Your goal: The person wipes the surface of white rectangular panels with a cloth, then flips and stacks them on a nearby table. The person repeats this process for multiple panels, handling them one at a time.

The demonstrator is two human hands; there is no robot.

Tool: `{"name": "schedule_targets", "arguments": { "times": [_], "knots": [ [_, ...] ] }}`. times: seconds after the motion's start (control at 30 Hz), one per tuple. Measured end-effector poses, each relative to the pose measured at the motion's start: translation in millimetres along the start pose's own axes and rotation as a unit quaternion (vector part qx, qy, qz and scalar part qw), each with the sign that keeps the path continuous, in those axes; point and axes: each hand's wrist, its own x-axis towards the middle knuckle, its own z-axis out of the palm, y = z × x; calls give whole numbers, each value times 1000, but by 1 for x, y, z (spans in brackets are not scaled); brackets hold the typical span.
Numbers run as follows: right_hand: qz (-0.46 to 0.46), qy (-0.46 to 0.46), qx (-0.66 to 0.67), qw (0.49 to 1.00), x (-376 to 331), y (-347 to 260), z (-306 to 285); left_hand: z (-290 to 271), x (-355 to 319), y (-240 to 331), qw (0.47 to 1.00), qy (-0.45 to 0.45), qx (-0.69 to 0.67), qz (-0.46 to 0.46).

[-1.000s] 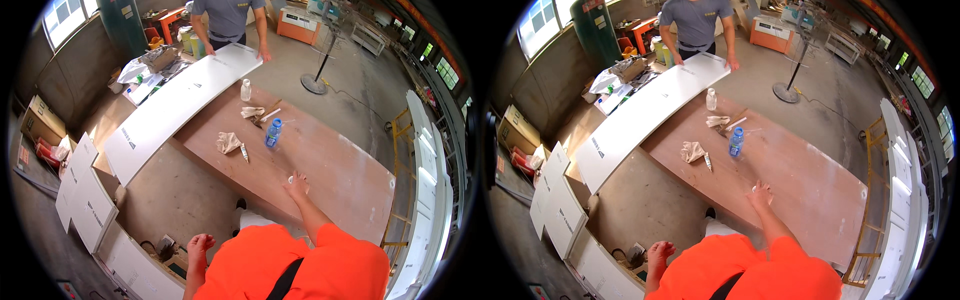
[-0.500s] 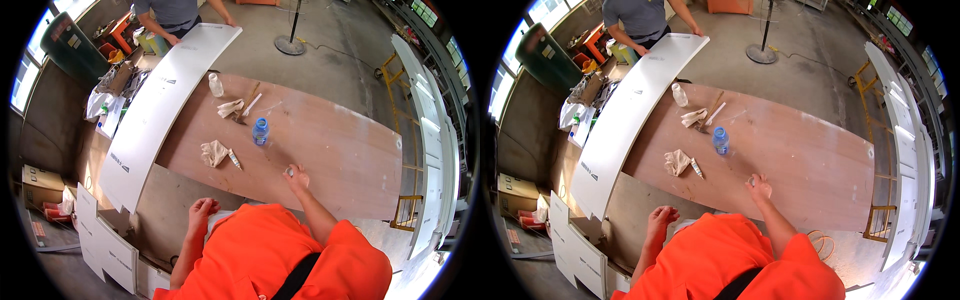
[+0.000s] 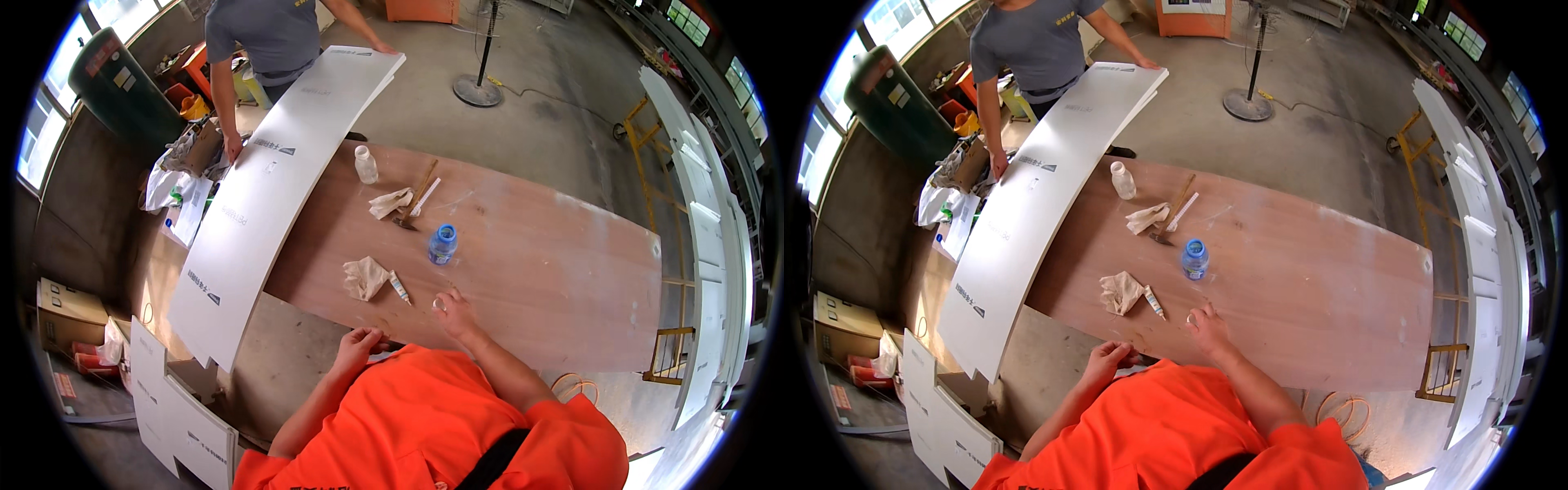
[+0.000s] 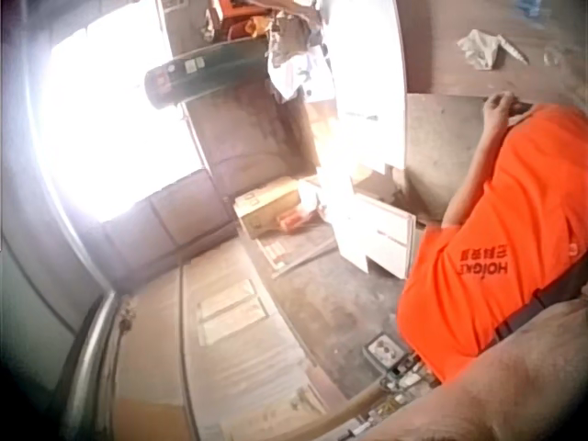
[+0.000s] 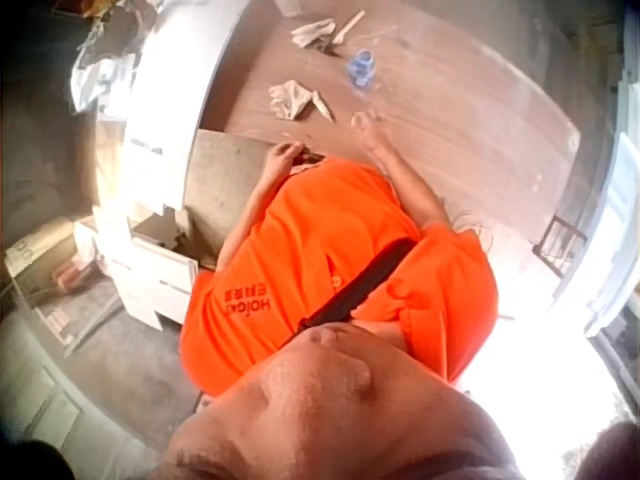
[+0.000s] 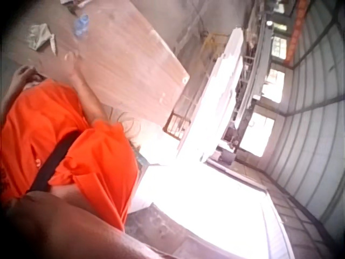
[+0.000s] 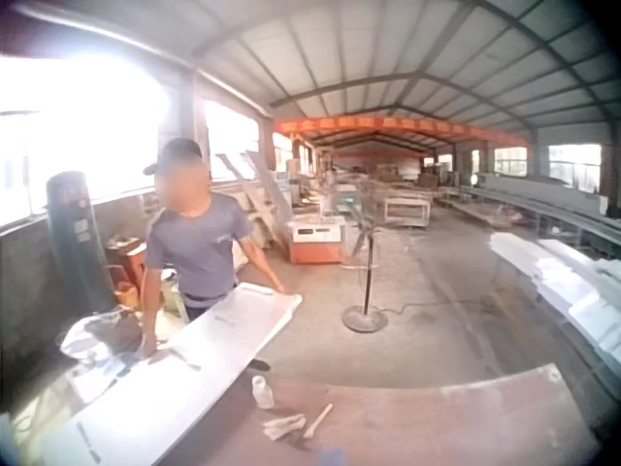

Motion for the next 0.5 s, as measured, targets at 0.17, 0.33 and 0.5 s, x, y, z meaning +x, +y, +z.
{"name": "schedule_targets", "arguments": {
  "times": [0.17,0.33,0.5],
  "knots": [
    [63,-120,303,943,36,-95,-30,-20,3,0,999,-21,7,26],
    [-28,-178,516,838,51,-174,-26,-32,-22,32,984,-43,-111,129],
    [-126,-194,464,855,60,-216,-18,-45,-38,40,966,-11,-138,220]
  ]
}}
